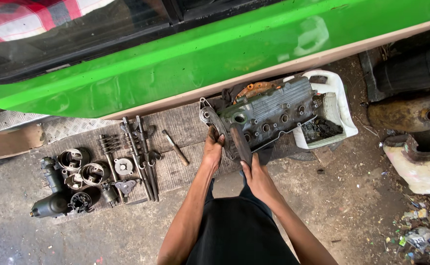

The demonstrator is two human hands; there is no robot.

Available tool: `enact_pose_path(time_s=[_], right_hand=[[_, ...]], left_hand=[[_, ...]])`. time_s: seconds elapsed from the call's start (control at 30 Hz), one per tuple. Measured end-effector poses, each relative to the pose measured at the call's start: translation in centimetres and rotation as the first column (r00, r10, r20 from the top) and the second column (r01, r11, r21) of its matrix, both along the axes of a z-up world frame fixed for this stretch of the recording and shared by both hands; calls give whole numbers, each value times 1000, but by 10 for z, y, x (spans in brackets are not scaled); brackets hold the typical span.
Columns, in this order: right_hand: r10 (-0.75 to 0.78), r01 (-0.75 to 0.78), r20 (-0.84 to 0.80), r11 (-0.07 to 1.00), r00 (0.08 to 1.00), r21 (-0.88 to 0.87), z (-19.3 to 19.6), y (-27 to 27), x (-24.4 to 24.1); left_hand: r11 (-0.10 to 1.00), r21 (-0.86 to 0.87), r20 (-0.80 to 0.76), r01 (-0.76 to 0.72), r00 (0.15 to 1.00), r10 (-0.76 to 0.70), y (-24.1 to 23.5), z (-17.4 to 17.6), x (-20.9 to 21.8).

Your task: The person scrubs a metal engine cylinder head with a wire brush, focusing on the flat surfaces and circular valve openings. The part is held against a green vehicle body while being cleaned.

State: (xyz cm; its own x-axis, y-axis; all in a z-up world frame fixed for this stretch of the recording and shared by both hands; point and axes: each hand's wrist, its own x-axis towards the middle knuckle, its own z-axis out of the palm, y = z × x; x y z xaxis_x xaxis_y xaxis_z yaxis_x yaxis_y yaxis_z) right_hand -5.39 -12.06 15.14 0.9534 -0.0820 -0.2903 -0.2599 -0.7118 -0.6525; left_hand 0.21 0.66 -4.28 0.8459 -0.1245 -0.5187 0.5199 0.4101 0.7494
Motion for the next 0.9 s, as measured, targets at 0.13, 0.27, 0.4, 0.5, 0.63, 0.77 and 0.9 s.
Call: enact_pose_path(time_s=[0.13, 0.27, 0.4, 0.5, 0.63, 0.77, 0.9], right_hand=[[-119, 100, -295, 992, 948, -80, -1, 1, 1], [-74, 63, -125, 995, 989, -83, -7, 1, 11], [-15, 5, -165, 998, 986, -63, -2, -5, 4], [86, -89, -25, 975, 996, -203, 0, -5, -16], [154, -143, 70, 978, 986, -149, -9, -13, 6], [184, -175, 44, 971, 982, -165, -8, -28, -1], [234, -172, 204, 944, 951, -281, -5, -47, -7]], left_hand=[[999, -30, -6, 22, 1000, -23, 1, 3, -8], [1000, -3, -24, -3, 1000, 3, 2, 8, -16], [998, -13, 26, -57, 998, 57, -1, 8, -11], [998, -10, 32, -61, 998, 62, 1, 9, -22], [992, -42, 75, -115, 990, 118, -4, 11, -17], [989, -15, 69, -149, 986, 150, -1, 16, -28], [994, 5, 102, -109, 989, 108, -11, 24, -16]])
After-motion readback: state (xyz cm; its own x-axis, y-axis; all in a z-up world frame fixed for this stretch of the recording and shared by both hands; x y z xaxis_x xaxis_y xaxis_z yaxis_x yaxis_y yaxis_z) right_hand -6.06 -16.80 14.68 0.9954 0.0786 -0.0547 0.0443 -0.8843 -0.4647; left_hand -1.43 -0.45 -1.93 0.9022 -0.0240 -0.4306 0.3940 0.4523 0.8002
